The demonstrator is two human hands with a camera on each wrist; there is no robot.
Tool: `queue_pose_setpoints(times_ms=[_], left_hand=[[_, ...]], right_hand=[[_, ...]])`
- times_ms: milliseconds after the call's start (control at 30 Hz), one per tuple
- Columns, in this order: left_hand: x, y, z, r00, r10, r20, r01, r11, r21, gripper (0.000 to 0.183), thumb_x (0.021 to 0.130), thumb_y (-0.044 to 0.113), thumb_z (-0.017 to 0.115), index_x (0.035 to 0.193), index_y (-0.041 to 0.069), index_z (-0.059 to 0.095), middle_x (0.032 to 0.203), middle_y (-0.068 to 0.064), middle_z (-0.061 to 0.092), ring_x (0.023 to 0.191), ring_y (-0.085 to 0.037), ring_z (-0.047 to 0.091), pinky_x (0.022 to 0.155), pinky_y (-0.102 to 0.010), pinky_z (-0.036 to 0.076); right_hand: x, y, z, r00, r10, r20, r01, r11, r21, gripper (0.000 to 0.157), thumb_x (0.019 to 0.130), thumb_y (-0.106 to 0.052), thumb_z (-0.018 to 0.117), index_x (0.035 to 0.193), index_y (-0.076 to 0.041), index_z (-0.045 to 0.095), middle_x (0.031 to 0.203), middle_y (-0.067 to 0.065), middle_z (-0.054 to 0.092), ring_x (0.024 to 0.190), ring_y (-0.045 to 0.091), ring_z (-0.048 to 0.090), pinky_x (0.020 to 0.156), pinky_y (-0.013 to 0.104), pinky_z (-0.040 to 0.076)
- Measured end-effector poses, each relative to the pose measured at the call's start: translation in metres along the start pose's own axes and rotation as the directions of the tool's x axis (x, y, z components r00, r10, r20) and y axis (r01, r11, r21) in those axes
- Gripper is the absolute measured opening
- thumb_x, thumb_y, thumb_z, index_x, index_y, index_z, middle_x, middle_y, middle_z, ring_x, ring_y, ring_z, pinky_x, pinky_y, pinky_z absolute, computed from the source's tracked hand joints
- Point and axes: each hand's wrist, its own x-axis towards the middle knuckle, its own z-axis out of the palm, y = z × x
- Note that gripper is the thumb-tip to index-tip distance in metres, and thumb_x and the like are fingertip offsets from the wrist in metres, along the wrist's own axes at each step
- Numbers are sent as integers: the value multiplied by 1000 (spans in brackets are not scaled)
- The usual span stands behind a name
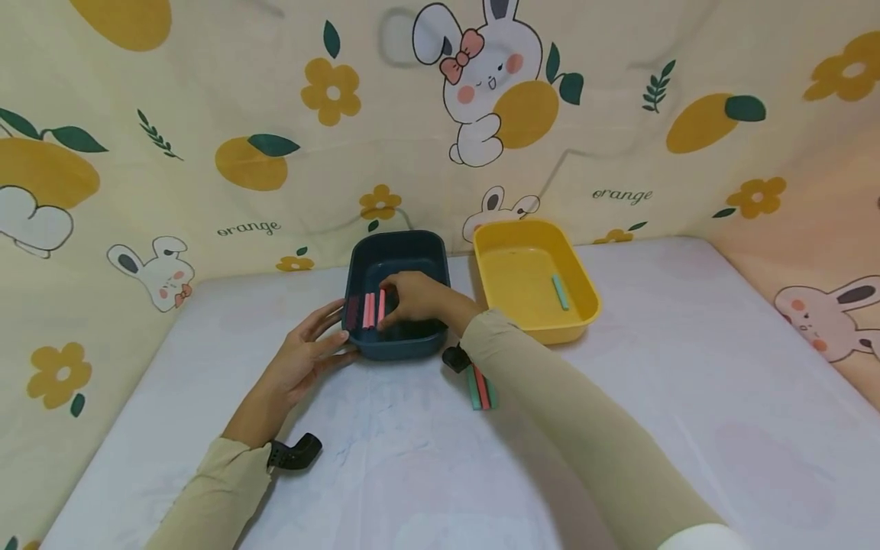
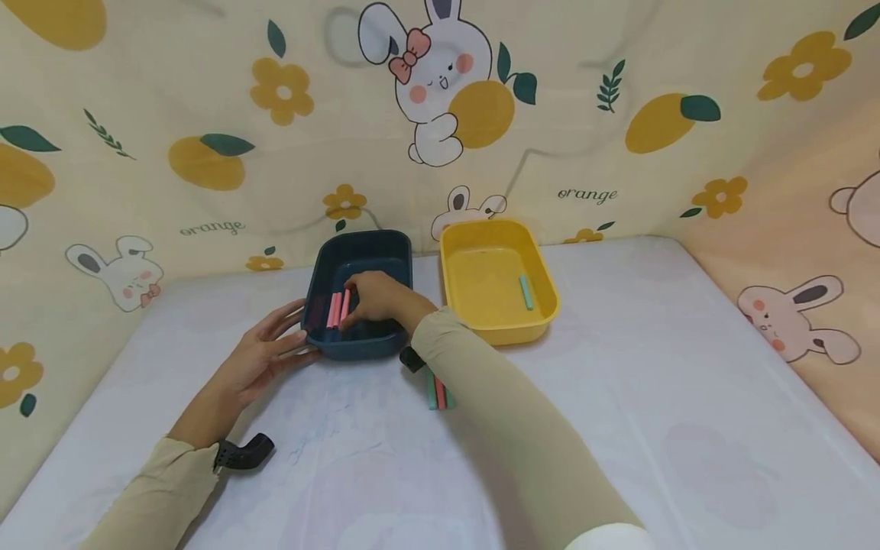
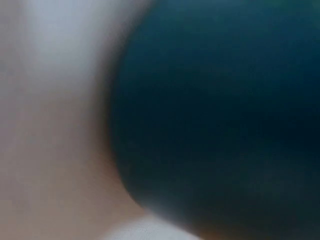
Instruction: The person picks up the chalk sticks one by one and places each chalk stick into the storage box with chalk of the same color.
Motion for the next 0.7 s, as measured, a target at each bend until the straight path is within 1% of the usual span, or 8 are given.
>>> queue_pose_setpoints(times_ms=[133, 233, 333, 400, 533, 700], left_hand=[[0, 0, 0, 1000, 5, 11, -5, 1000, -4, 68, 99, 6, 58, 158, 18, 27, 166, -11, 18, 131, -25, 48, 108, -48, 48], [-2, -2, -2, 1000, 4, 16, -4, 1000, -1, 68, 99, 6, 58, 158, 18, 26, 166, -11, 18, 131, -24, 48, 108, -48, 47], [-5, -5, -2, 1000, -7, 15, 7, 1000, 3, 68, 99, 5, 56, 158, 17, 26, 166, -11, 18, 130, -21, 49, 107, -46, 49], [-5, -6, -3, 1000, -13, 12, 13, 1000, 7, 67, 100, 6, 56, 158, 18, 26, 166, -10, 18, 129, -21, 50, 106, -45, 49], [-2, -5, -2, 1000, -11, 1, 11, 1000, 12, 66, 100, 9, 58, 157, 21, 29, 166, -9, 20, 131, -23, 49, 107, -45, 49], [0, -2, 0, 1000, -1, -1, 1, 1000, 24, 66, 100, 8, 57, 158, 20, 28, 166, -10, 20, 136, -29, 44, 108, -48, 48]], right_hand=[[7, 0, 3, 1000, 10, -9, -10, 1000, 15, 80, 81, -40, 82, 146, -7, 47, 141, 9, 58, 125, 19, 55, 112, 36, 44], [12, 0, 10, 1000, -9, -6, 9, 1000, 19, 82, 81, -37, 82, 147, -5, 46, 141, 10, 57, 126, 20, 55, 113, 35, 44], [16, -1, 19, 999, -34, 11, 34, 999, 1, 83, 82, -37, 82, 147, -2, 44, 142, 12, 55, 131, 22, 52, 115, 35, 41], [17, -1, 21, 999, -40, 12, 40, 999, -33, 83, 82, -39, 81, 148, -2, 44, 142, 12, 55, 132, 22, 50, 116, 35, 40], [19, 0, 20, 1000, -17, -17, 16, 998, -56, 81, 82, -39, 81, 147, -4, 47, 140, 11, 56, 130, 22, 51, 115, 35, 41], [20, 0, 16, 1000, -12, -10, 11, 996, -90, 81, 83, -40, 80, 147, -4, 46, 140, 13, 54, 130, 23, 50, 116, 35, 40]])
